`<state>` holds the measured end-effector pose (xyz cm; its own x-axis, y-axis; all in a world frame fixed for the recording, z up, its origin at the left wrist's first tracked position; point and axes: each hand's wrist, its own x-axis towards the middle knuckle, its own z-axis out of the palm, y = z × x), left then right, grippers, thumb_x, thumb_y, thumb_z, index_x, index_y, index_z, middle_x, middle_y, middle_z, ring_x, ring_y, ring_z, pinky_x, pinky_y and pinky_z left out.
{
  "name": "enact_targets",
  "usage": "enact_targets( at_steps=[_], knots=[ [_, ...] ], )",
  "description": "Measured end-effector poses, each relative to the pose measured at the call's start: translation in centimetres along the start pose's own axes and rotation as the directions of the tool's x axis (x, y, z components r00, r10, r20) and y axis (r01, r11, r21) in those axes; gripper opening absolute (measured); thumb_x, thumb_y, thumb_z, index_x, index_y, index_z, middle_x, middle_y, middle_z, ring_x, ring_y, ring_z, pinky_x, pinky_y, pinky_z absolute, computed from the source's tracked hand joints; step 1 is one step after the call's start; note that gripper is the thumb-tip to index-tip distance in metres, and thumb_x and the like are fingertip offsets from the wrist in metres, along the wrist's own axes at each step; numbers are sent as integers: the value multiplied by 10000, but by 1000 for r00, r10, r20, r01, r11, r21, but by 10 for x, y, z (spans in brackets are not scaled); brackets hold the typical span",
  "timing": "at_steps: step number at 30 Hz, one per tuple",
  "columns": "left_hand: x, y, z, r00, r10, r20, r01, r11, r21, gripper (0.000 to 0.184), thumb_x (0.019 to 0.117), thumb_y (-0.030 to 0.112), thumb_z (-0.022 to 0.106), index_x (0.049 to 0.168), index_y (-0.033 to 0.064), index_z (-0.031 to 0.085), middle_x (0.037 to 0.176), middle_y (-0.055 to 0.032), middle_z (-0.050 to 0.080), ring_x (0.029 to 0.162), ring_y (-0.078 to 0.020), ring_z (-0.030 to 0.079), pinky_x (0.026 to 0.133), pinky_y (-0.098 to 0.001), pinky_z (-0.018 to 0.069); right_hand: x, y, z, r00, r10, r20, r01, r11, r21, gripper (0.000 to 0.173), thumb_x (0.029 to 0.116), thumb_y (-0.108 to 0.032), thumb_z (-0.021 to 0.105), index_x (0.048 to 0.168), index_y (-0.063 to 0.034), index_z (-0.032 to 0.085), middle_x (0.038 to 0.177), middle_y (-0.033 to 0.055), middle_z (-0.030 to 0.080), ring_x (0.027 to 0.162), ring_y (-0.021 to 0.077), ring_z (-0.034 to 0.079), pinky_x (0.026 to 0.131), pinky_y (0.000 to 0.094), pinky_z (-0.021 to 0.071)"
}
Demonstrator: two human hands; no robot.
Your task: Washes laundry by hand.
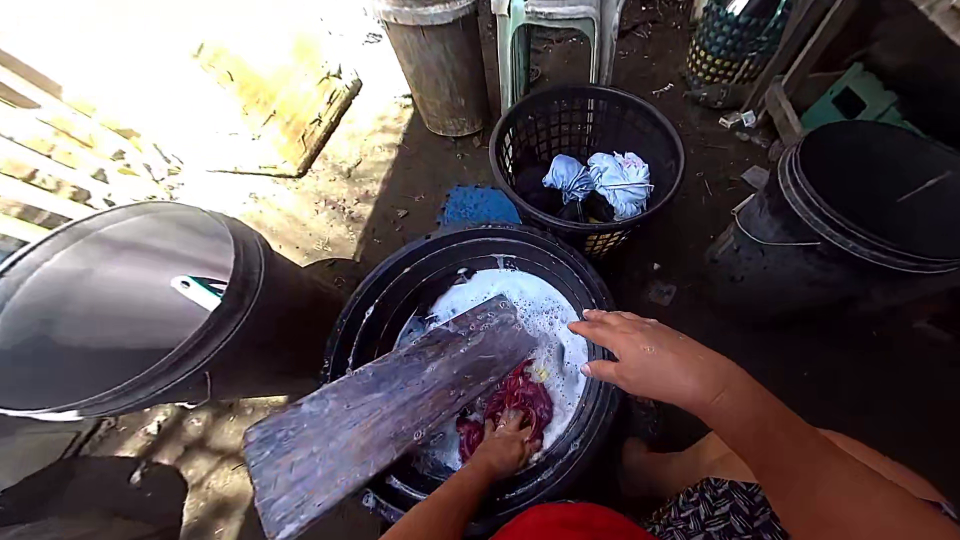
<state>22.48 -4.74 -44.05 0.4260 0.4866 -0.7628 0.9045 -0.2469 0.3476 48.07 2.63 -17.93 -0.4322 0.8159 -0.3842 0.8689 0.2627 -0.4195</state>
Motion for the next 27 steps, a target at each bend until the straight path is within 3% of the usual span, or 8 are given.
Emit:
enact_targets(
  at_steps=[6, 11, 15, 18, 20, 22, 24, 27],
  knots=[
    [17, -31, 13, 993, -29, 118, 30, 1000, -7, 541, 1084, 360, 355, 1553, 100, 425, 1674, -182, 253, 1478, -426, 362, 1135, -660, 347, 17, -3, 13, 990, 10, 142, -4, 999, -42, 612, 1000, -440, 644, 1558, -268, 460, 1593, 88, 446, 1479, 288, 402, 1156, 541, 383],
    [-12, -21, -38, 991, 11, -131, -66, 905, -421, 587, 1127, 386, 294, 1409, -77, 519, 1439, -302, 528, 1389, -416, 481, 1179, -564, 330, 34, -7, 44, 967, -4, 256, 20, 998, -62, 858, 904, -381, 780, 1622, -284, 321, 1671, 110, 313, 1549, 346, 259, 1214, 588, 268],
    [-97, 29, -122, 855, -116, -505, -290, 702, -651, 549, 1116, 420, 325, 1365, 6, 586, 1278, -201, 654, 1215, -280, 617, 1082, -506, 447, 53, 1, 89, 949, 43, 312, -45, 999, -1, 1148, 801, -402, 876, 1665, -203, 147, 1718, 183, 100, 1576, 409, 125, 1223, 657, 179],
    [-170, 67, -171, 725, -114, -680, -541, 517, -664, 564, 1093, 503, 299, 1246, 83, 642, 991, -78, 708, 869, -165, 690, 788, -398, 587, 64, 3, 118, 940, 100, 325, -130, 989, 71, 1295, 765, -444, 892, 1667, -154, 9, 1715, 219, -47, 1579, 440, 28, 1225, 687, 121],
    [-222, 92, -199, 629, -86, -772, -709, 343, -616, 511, 1087, 462, 292, 1202, 108, 642, 927, -37, 707, 803, -129, 689, 723, -346, 601, 69, -3, 131, 947, 147, 286, -193, 971, 140, 1327, 738, -504, 890, 1664, -125, 18, 1712, 220, -77, 1575, 455, -3, 1223, 692, 104],
    [-266, 108, -218, 530, -100, -842, -826, 163, -540, 465, 1094, 404, 278, 1171, 125, 642, 935, -29, 707, 828, -122, 693, 740, -328, 606, 81, -12, 141, 969, 178, 173, -221, 936, 273, 1289, 729, -591, 851, 1652, -71, 116, 1707, 242, -35, 1571, 461, -3, 1221, 694, 92],
    [-295, 111, -225, 477, -184, -860, -868, 60, -494, 457, 1108, 388, 258, 1183, 134, 631, 982, -41, 706, 885, -139, 702, 781, -354, 612, 99, -27, 137, 984, 178, 23, -172, 902, 395, 994, 884, -511, 749, 1604, -11, 281, 1687, 265, 140, 1567, 437, 117, 1235, 663, 132],
    [-299, 79, -211, 503, -363, -784, -797, 155, -583, 422, 1108, 374, 306, 1224, 129, 628, 984, -49, 714, 875, -159, 708, 767, -381, 612, 92, -58, 97, 955, 292, -47, -155, 629, 762, 462, 1029, -198, 617, 1437, 0, 525, 1413, 225, 576, 1314, 298, 555, 1109, 472, 443]
  ],
)
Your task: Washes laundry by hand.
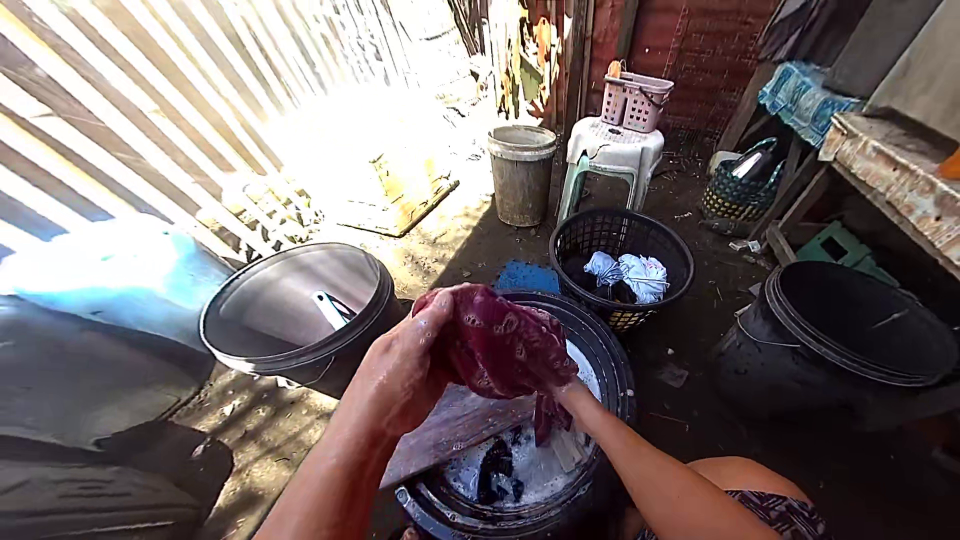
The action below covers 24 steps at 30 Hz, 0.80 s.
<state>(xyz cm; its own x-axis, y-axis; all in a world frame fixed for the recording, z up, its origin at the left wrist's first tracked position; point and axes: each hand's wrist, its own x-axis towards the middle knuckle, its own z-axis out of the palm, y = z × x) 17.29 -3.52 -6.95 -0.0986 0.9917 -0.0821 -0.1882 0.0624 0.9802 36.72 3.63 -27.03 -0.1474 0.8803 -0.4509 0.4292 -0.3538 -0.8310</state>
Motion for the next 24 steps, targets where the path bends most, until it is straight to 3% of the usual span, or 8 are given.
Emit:
enact_targets(
  at_steps=[3, 5, 6, 8, 11, 15, 19, 24],
  knots=[
    [17, -64, -44, 971, -230, -62, 223, 785, 578, 423, 1095, 361, 450, 1228, 7, 640, 1032, -165, 713, 942, -263, 709, 855, -467, 586, -10, -32, -10, 988, 139, 64, -153, 924, 352, 396, 1071, -143, 508, 1455, -54, 468, 1278, 227, 595, 1100, 328, 610, 874, 519, 523],
    [36, -111, -53, 925, -380, -12, 214, 494, 843, 542, 1031, 388, 596, 1407, 1, 553, 1334, -245, 617, 1251, -374, 596, 1077, -578, 441, -16, -45, -11, 993, 69, 97, -97, 941, 324, 443, 1062, -90, 506, 1498, -93, 430, 1289, 220, 602, 1083, 325, 629, 867, 508, 539],
    [43, -133, -50, 926, -375, 34, 149, 446, 883, 747, 976, 404, 678, 1532, -7, 395, 1495, -268, 483, 1386, -396, 485, 1156, -576, 371, -20, -51, -9, 993, 24, 117, -57, 958, 281, 479, 1046, -65, 529, 1511, -104, 420, 1307, 217, 604, 1101, 322, 636, 889, 503, 544],
    [54, -180, -40, 966, -173, 194, -73, 537, 841, 1072, 834, 403, 819, 1597, -28, 202, 1630, -281, 262, 1506, -380, 316, 1223, -536, 291, -31, -62, -4, 985, -62, 162, 19, 967, 254, 483, 1028, -60, 562, 1494, -116, 450, 1279, 196, 631, 1086, 294, 653, 895, 488, 550],
    [67, -231, -19, 956, 170, 239, -281, 768, 576, 888, 739, 309, 877, 1456, -7, 460, 1422, -191, 562, 1325, -237, 545, 1141, -434, 438, -49, -76, -9, 961, -196, 194, 109, 917, 383, 395, 1057, -102, 500, 1450, -132, 489, 1267, 129, 645, 1104, 223, 644, 930, 456, 548],
    [60, -251, -9, 989, 90, 113, -133, 878, 460, 662, 776, 341, 828, 1312, 40, 584, 1114, -80, 710, 994, -129, 690, 920, -378, 574, -68, -89, -21, 947, -277, 165, 101, 741, 664, 320, 1092, -159, 387, 1396, -130, 480, 1185, 54, 642, 1041, 144, 644, 893, 373, 567],
    [54, -237, -10, 993, 100, 59, -116, 870, 480, 540, 809, 170, 836, 1271, 1, 612, 1137, -126, 692, 1055, -163, 657, 974, -395, 528, -73, -96, -17, 957, -241, 164, -42, 442, 896, 306, 1118, -218, 274, 1241, -122, 537, 1103, 69, 666, 1031, 192, 666, 890, 411, 572],
    [67, -225, -20, 981, 185, 51, -184, 836, 518, 661, 818, 185, 797, 1377, -40, 524, 1279, -191, 640, 1203, -225, 612, 1076, -410, 469, -64, -77, -27, 934, -332, 135, -87, 156, 984, 466, 1077, -482, 269, 1156, -182, 617, 1091, 75, 708, 1050, 244, 690, 885, 483, 580]
  ],
)
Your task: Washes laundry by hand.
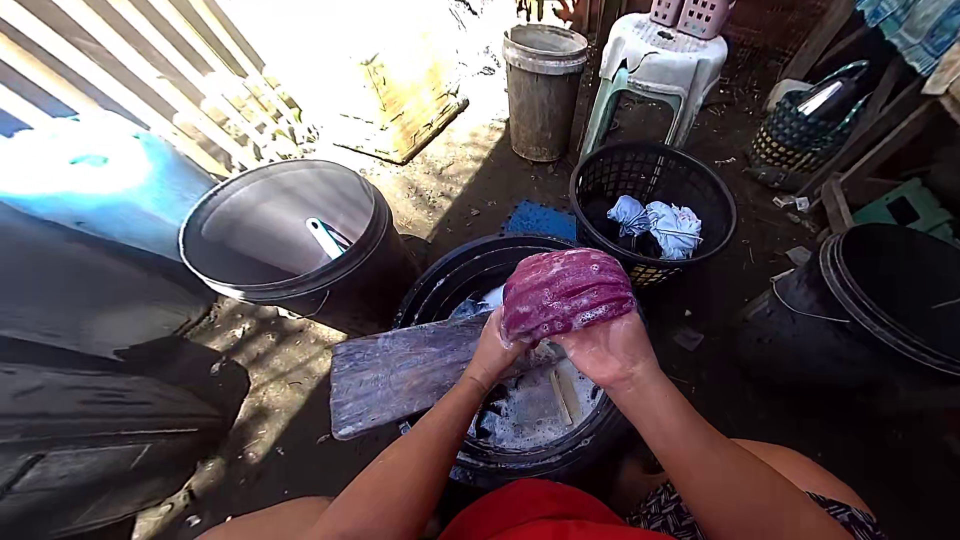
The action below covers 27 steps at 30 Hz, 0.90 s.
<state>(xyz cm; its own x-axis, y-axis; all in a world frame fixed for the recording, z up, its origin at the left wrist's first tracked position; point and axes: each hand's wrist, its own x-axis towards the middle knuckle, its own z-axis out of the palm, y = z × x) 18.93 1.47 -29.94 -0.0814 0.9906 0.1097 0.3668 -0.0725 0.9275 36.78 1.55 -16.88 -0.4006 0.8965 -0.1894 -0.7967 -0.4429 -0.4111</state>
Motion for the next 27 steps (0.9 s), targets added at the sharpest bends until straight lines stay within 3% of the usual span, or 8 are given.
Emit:
enact_targets(
  at_steps=[5, 9, 13, 15, 17, 20, 22, 27],
  knots=[
    [26, 30, -13, 945, -202, -257, 1, 788, -615, 396, 946, 113, 603, 1298, 57, 432, 965, -69, 675, 763, -144, 676, 625, -334, 589, 1, -14, -56, 998, 48, -32, -52, 990, -135, 399, 1100, -359, 334, 1301, -128, 591, 1245, 127, 685, 1149, 295, 678, 993, 500, 567],
    [35, 93, -16, 918, -184, -351, -58, 814, -578, 399, 950, 92, 609, 1316, 66, 453, 1088, -55, 662, 942, -120, 672, 816, -334, 591, 22, -4, -116, 897, 266, -353, -438, 641, -630, 548, 1013, -27, 547, 1526, -124, 377, 1458, 151, 523, 1255, 307, 581, 974, 520, 528],
    [9, 107, 8, 948, 183, -262, -240, 948, -209, 463, 842, 115, 707, 1266, 0, 563, 1286, -123, 618, 1216, -153, 583, 1055, -359, 478, 30, 16, -115, 869, 417, -266, -494, 751, -438, 678, 1064, -632, 246, 1641, -283, 185, 1689, 155, 221, 1499, 457, 306, 1044, 750, 388],
    [-5, 102, 21, 908, 388, -159, -411, 899, -152, 411, 820, 128, 730, 1184, -18, 607, 1278, -161, 609, 1267, -199, 554, 1099, -388, 447, 31, 17, -101, 887, 395, -237, -458, 810, -366, 906, 913, -864, 165, 1531, -249, 415, 1483, 157, 528, 1315, 392, 546, 932, 655, 518],
    [-18, 99, 26, 903, 429, -18, -421, 875, -238, 398, 806, 127, 738, 1167, 0, 632, 1256, -125, 640, 1248, -164, 578, 1083, -358, 466, 27, 16, -99, 943, 258, -210, -318, 883, -344, 816, 909, -854, 289, 1269, -200, 620, 1100, 63, 720, 999, 206, 703, 798, 422, 604],
    [-27, 87, 18, 968, 130, 212, 34, 776, -630, 370, 898, 251, 702, 1247, 166, 613, 1143, 6, 703, 1020, -73, 669, 873, -276, 569, 22, 9, -107, 988, 120, -98, -153, 871, -467, 546, 1047, -597, 376, 1445, -263, 544, 1249, -17, 680, 1094, 90, 648, 922, 340, 552],
    [-24, 80, 7, 963, -132, 236, 270, 522, -809, 205, 980, 359, 568, 1121, 241, 658, 959, 10, 743, 835, -95, 714, 708, -304, 612, 30, 13, -90, 972, 155, -176, -205, 928, -311, 412, 1036, -536, 413, 1175, -244, 669, 1014, 3, 732, 906, 141, 708, 763, 370, 598],
    [-6, 60, -10, 872, -474, 119, 326, 384, -864, 436, 1101, 429, 250, 1118, 191, 615, 948, -38, 713, 857, -179, 701, 720, -416, 602, 31, 15, -46, 976, -137, -171, 18, 827, -561, 255, 1035, -313, 488, 1103, -113, 632, 973, 35, 672, 887, 145, 659, 779, 379, 566]
  ],
)
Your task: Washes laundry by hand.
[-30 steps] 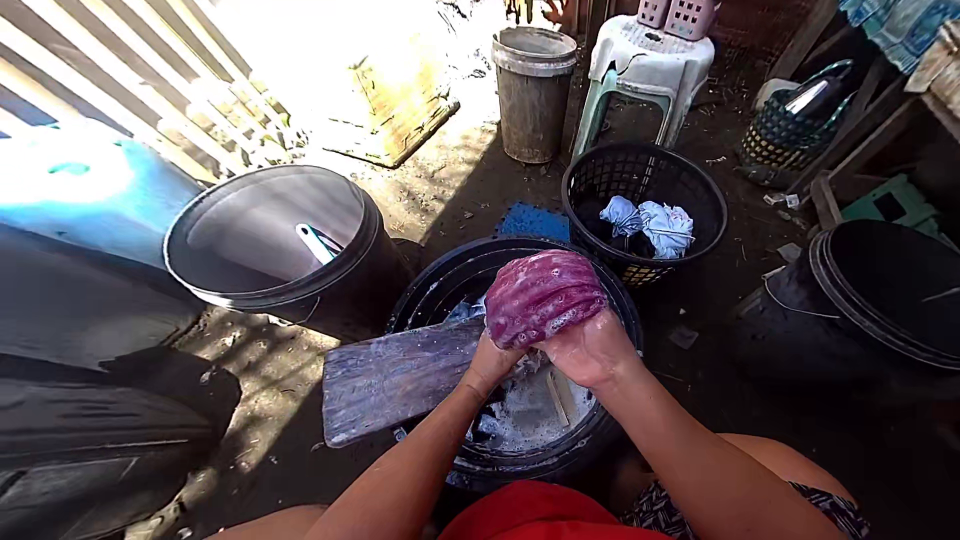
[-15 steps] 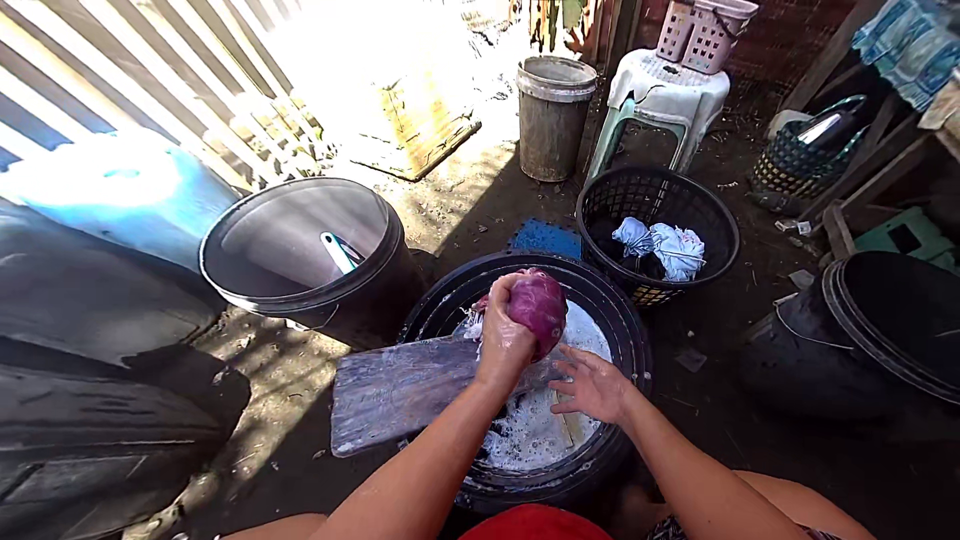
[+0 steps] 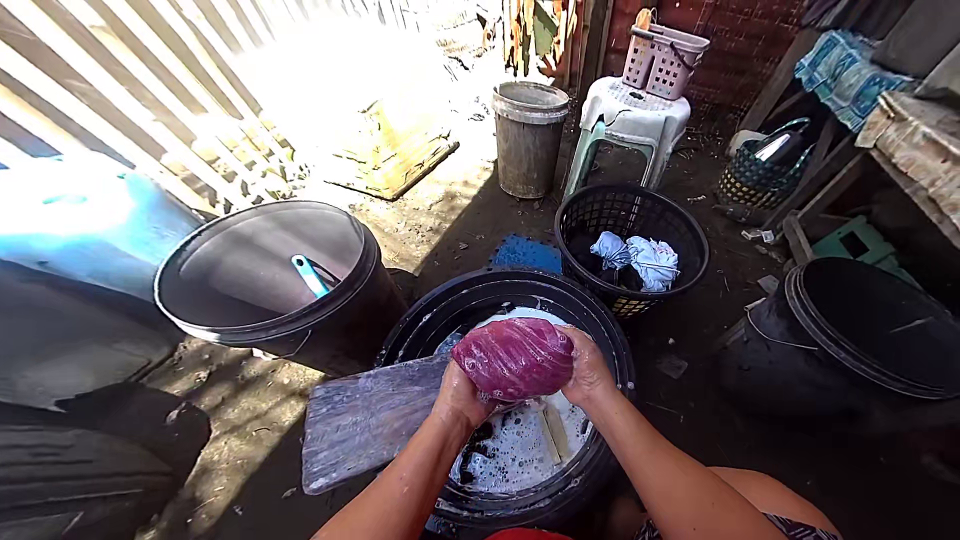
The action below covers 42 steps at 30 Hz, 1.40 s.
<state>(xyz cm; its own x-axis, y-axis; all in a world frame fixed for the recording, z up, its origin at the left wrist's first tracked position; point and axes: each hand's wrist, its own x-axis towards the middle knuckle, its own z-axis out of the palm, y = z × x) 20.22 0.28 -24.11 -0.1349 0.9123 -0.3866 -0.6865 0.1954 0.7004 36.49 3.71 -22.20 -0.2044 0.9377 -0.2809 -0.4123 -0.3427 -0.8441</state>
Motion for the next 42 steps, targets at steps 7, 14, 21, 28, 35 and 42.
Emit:
enact_targets(
  at_steps=[7, 14, 21, 28, 35, 42],
  knots=[
    [2, -34, -3, 949, -231, 216, 256, 962, -95, 633, 1063, 568, 176, 1106, 147, 646, 931, -113, 720, 848, -240, 711, 713, -449, 607, -13, -15, 19, 996, 91, 8, -91, 977, 194, 360, 1054, -452, 402, 1120, -184, 633, 993, 2, 689, 907, 139, 675, 783, 381, 575],
    [14, 13, 35, 964, 262, -45, -266, 939, -218, 609, 1070, 556, 108, 1065, 232, 624, 930, 10, 725, 876, -137, 705, 747, -391, 605, 7, 5, -1, 896, 442, 50, -436, 851, 293, 647, 1018, -679, 335, 1443, -220, 497, 1367, 137, 604, 1220, 335, 609, 956, 565, 520],
    [4, -8, 25, 987, 145, 77, -122, 961, -249, 693, 1041, 633, 112, 1038, 229, 674, 927, -15, 745, 858, -155, 724, 708, -398, 621, -6, -11, 8, 982, 183, 49, -190, 949, 252, 433, 1090, -480, 321, 1262, -180, 583, 1145, 43, 670, 1048, 187, 653, 885, 430, 554],
    [-7, -27, 15, 987, -145, 67, 155, 972, -174, 650, 1064, 595, 166, 1028, 172, 658, 862, -71, 721, 786, -199, 713, 666, -410, 608, -17, -18, 14, 979, 183, 92, -200, 951, 235, 424, 1057, -495, 329, 1080, -200, 633, 914, 1, 699, 820, 136, 688, 697, 360, 584],
    [3, -7, -22, 841, -45, 539, 239, 925, -296, 373, 823, 378, 752, 1134, 172, 738, 1047, -108, 735, 962, -246, 725, 818, -478, 609, 15, -13, -19, 983, 183, -16, -160, 893, 421, 503, 1034, -586, 360, 1124, -177, 640, 1021, 46, 710, 968, 198, 692, 821, 454, 582],
    [-2, -1, -12, 937, -29, 349, 107, 973, -204, 572, 922, 652, 596, 1216, 168, 673, 1066, -92, 728, 958, -210, 723, 799, -416, 622, 7, -14, -18, 984, 105, 144, -135, 966, 220, 672, 906, -756, 532, 1219, -171, 637, 1105, 52, 719, 1026, 189, 702, 878, 437, 601]
  ],
)
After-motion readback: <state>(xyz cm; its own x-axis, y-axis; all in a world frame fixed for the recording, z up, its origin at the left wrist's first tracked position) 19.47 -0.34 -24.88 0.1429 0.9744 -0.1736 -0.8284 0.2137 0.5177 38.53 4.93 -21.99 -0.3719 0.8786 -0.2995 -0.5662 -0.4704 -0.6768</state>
